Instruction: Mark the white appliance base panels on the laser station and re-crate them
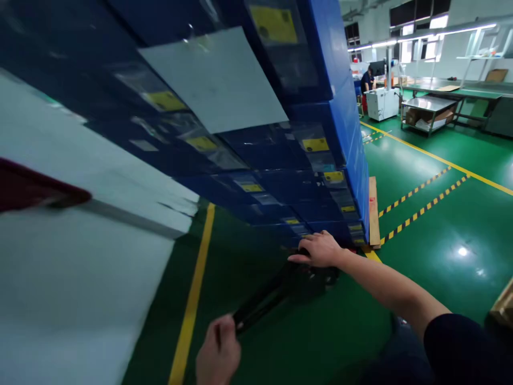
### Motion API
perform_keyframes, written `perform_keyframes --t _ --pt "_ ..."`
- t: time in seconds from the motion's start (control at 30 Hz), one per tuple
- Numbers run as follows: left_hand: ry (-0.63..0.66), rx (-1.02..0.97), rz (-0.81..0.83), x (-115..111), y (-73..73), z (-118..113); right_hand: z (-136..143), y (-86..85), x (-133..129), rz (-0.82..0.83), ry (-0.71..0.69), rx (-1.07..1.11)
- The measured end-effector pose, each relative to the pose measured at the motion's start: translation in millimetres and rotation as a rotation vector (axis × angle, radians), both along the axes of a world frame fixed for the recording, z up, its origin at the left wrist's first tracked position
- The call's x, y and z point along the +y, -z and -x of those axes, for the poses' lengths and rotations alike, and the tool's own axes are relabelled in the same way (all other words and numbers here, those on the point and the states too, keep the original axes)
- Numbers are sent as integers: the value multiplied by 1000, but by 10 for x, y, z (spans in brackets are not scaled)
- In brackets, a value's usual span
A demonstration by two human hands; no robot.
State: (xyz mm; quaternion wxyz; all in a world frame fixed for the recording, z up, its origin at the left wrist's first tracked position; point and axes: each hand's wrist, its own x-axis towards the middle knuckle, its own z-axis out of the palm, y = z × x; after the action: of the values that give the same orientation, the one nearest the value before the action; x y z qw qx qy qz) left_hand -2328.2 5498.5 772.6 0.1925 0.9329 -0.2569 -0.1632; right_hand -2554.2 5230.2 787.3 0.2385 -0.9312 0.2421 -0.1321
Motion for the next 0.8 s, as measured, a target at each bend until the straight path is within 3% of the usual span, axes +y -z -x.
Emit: perform_keyframes --t 0.1,0.2,0.27,0.37,0.5,0.6,0.7,0.8 --pt "-94 -123 136 -769 96 -548 -773 -50 -795 -37 -3 57" --pt "-205 -188 220 -1481 111 -1278 -1678 -70 -1422 -15 -8 131" --pt "-187 -210 285 -1827 121 -1827 -2290 -59 -1715 20 6 152" --pt "-207 -229 337 -2145 196 -2643 -3132 -28 -1986 71 46 156" --pt "-206 -236 404 -2316 388 -3600 -4064 13 -2139 137 108 179" --pt "-149 -279 468 -2280 563 -4191 -4613 87 -2103 177 186 208" --pt "-27 -326 576 -2105 757 -4783 -5036 210 -1875 217 309 241" --pt "160 -266 725 -1937 912 -5584 -5416 273 -1429 275 475 343"
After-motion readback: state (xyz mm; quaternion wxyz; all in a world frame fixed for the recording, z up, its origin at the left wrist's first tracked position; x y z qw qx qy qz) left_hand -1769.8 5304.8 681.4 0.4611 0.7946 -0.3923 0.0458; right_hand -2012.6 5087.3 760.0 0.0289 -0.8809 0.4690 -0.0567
